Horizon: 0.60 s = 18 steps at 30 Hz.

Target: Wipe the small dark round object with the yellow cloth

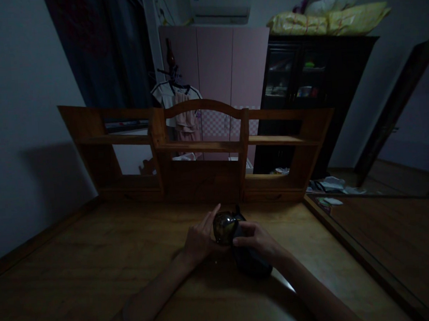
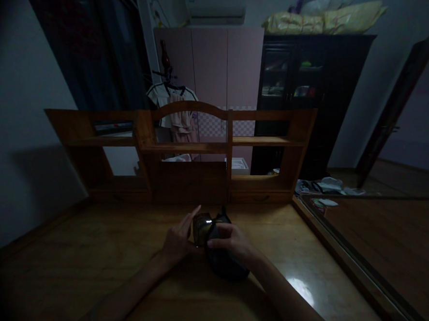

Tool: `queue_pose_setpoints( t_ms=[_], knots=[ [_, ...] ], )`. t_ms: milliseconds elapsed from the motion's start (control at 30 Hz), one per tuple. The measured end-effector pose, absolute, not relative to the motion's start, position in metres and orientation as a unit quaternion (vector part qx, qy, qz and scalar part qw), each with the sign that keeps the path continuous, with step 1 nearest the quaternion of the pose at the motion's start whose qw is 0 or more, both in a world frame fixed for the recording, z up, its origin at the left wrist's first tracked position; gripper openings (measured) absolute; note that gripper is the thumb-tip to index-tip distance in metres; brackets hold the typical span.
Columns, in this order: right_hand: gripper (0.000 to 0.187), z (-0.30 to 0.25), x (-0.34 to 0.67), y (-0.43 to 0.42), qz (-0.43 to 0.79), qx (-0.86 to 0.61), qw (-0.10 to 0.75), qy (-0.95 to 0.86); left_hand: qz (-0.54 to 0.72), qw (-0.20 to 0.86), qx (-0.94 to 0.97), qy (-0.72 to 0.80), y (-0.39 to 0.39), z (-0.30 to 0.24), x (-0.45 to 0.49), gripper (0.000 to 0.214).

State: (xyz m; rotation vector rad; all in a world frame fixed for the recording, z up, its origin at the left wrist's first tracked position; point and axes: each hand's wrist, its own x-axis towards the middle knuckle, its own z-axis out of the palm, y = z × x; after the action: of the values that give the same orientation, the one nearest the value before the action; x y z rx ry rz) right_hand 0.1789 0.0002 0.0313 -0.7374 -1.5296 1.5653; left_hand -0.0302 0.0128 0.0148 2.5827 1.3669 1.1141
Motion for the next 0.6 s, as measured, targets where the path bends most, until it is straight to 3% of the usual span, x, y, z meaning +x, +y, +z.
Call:
queue_pose_setpoints(
  t_ms=[600],
  knots=[
    [0.027, 0.0276, 0.1834, 0.0032, 0.634, -0.312, 0.393, -0.588, 0.362, 0.025, 0.814, 0.454, 0.0126, 0.0153, -0.0280, 0.105]
  ],
)
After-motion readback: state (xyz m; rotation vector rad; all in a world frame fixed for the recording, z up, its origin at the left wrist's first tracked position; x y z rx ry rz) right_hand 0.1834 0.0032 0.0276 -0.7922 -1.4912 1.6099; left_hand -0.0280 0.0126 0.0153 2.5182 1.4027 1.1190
